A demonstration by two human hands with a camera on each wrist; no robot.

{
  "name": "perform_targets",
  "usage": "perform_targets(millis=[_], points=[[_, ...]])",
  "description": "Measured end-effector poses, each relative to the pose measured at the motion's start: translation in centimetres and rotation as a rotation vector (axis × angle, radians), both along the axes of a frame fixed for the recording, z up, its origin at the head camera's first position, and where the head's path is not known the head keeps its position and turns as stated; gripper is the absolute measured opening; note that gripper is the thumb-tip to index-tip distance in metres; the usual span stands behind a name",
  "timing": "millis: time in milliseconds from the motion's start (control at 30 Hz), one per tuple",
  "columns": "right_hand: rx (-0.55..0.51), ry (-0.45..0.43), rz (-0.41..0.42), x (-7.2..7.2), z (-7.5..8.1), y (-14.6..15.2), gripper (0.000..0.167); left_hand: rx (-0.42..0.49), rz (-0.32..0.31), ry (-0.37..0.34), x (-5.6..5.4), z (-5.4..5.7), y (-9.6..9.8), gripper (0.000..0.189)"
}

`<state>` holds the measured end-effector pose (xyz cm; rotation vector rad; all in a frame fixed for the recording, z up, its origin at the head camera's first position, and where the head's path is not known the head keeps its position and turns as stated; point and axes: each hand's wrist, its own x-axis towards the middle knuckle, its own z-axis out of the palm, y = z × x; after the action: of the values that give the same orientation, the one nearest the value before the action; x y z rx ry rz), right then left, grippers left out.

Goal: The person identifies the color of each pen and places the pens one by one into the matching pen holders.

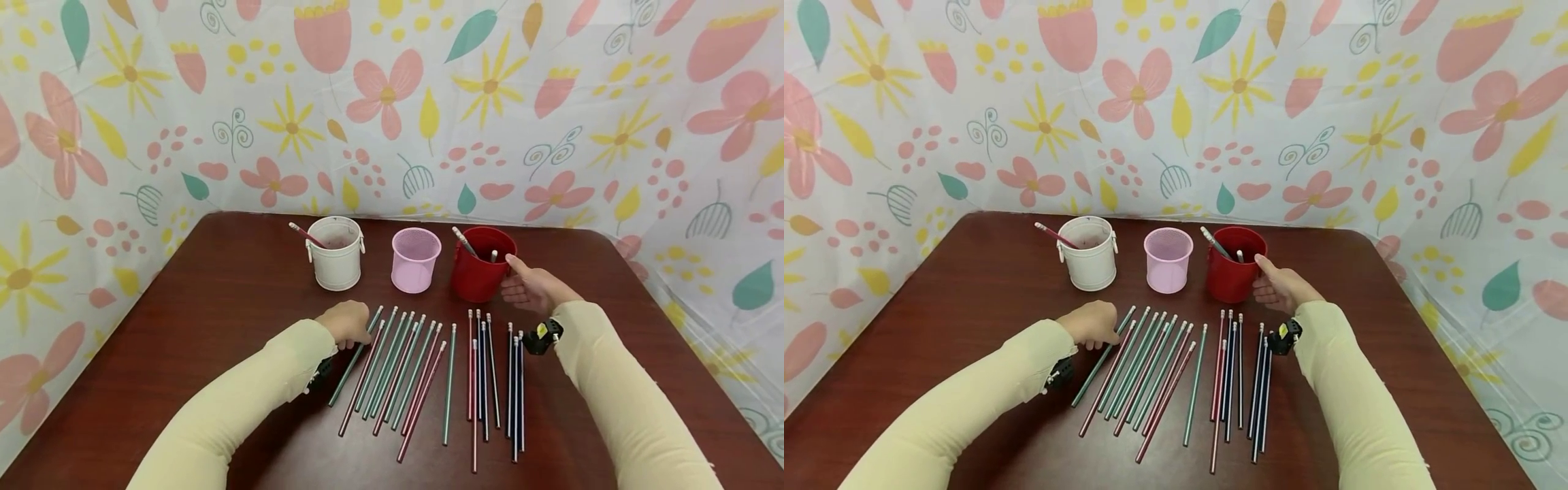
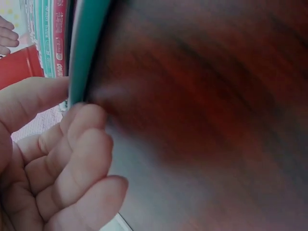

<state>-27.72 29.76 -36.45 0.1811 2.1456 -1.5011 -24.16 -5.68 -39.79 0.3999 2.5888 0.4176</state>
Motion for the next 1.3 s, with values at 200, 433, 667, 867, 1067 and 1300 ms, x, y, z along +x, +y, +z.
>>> perform_targets(millis=[200, 433, 667, 867, 1067, 1300], points=[[0.007, -0.001, -0.018, 0.1, -0.3, -0.4, 0.092, 0.023, 0.014, -0.015, 0.1, -0.4, -0.4, 0.024], [0.003, 0.010, -0.037, 0.1, -0.1, -0.8, 0.092, 0.027, 0.018, -0.010, 0.1, -0.1, -0.8, 0.026], [0.002, 0.011, -0.037, 0.1, -0.1, -0.9, 0.091, 0.073, 0.004, 0.043, -0.2, 0.2, -1.3, 0.036], [-0.006, 0.019, -0.034, 0.2, 0.0, -0.6, 0.090, 0.300, 0.027, 0.016, -0.4, 1.8, -1.2, 0.027], [-0.009, 0.017, -0.040, 0.4, 0.0, -0.7, 0.090, 0.509, 0.033, 0.060, -0.5, 3.4, -0.7, 0.006], [-0.004, 0.027, -0.054, 0.6, -0.1, -0.6, 0.089, 0.688, -0.019, 0.245, -0.6, 4.5, -0.3, 0.006]])
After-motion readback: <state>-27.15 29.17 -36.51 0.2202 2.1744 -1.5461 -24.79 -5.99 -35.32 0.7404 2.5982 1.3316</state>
